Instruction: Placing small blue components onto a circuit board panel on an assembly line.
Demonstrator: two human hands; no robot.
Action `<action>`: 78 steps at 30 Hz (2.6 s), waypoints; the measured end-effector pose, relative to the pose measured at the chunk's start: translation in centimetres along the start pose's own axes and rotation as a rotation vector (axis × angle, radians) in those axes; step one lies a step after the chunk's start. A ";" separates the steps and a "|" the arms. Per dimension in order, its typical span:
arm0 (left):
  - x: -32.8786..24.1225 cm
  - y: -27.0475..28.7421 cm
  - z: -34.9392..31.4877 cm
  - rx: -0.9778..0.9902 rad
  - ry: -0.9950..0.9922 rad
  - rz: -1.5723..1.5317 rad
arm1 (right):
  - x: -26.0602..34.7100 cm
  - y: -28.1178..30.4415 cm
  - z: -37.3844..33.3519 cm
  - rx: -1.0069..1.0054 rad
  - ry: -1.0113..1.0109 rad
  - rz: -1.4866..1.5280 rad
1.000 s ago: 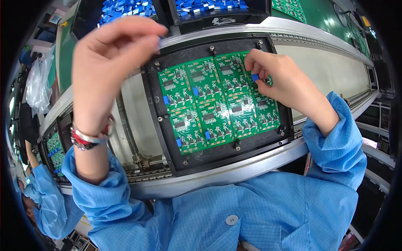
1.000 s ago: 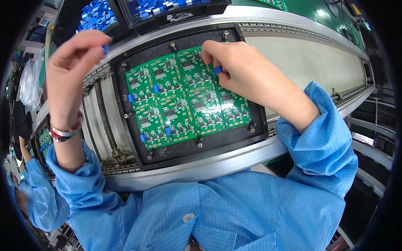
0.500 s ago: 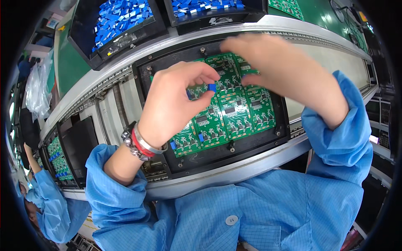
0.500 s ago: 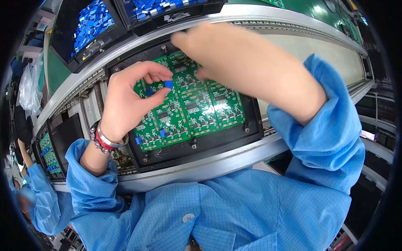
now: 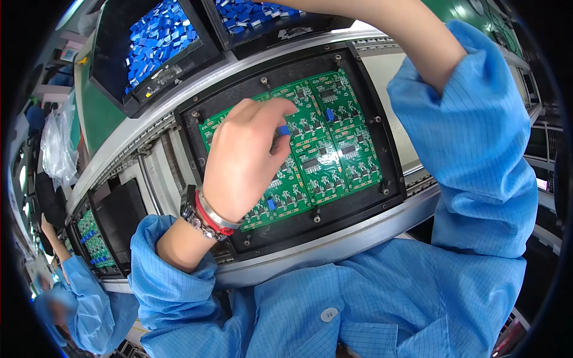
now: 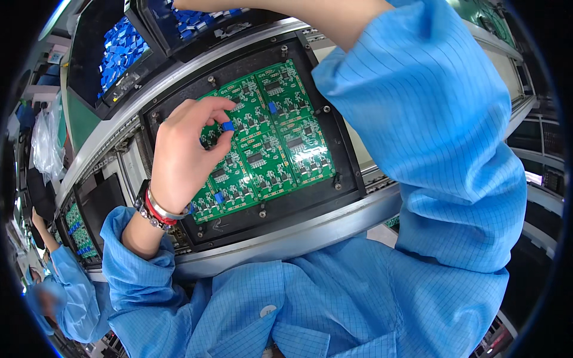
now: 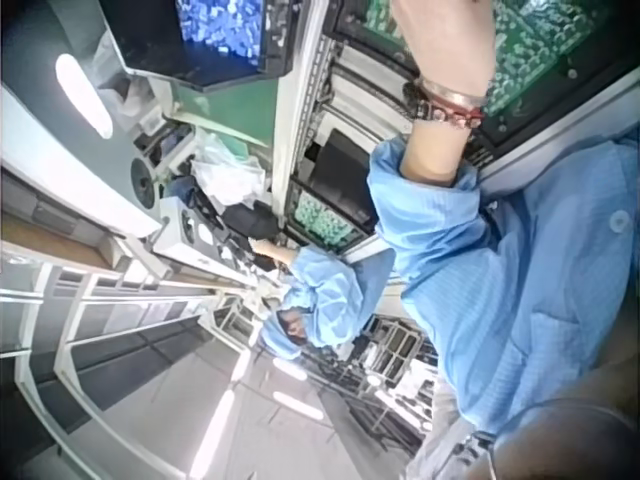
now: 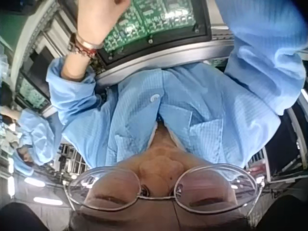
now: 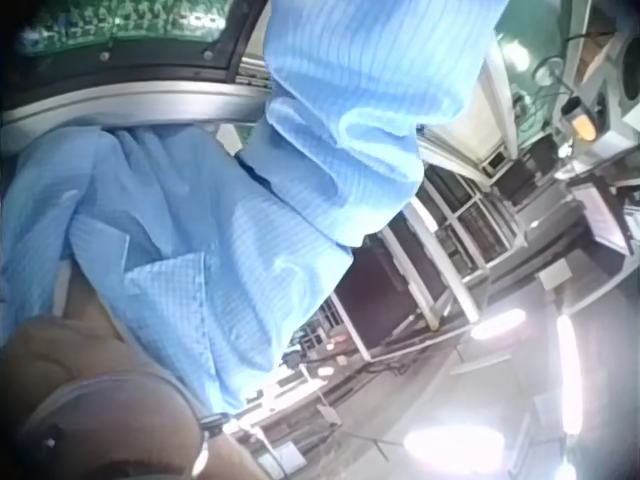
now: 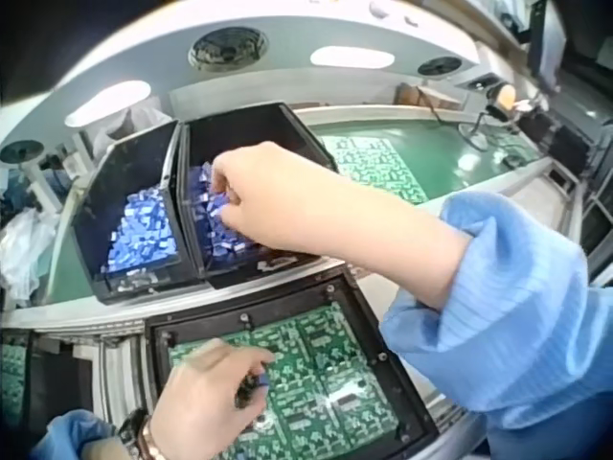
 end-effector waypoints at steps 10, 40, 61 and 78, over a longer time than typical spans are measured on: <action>-1.9 -0.8 1.1 0.148 -0.173 0.176 | -4.9 -5.8 1.6 0.161 0.111 -0.405; 9.9 9.4 5.7 -0.026 -0.071 0.497 | -3.5 -1.8 -4.0 -0.006 -0.152 0.309; 5.5 3.2 -8.5 -0.088 0.439 -0.808 | 0.9 -7.3 -19.4 0.446 -0.154 0.417; 1.1 1.3 -9.1 -0.112 0.384 -1.102 | 5.3 -8.2 -19.5 0.399 -0.052 0.003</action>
Point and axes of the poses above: each hand's wrist, its own z-axis towards the middle knuckle, its own y-axis out of the back of the hand, x = y × z, the point moved 7 cm from there along z, towards the middle knuckle, and after that the axes turned 12 degrees about -y, right-handed, at the moved point
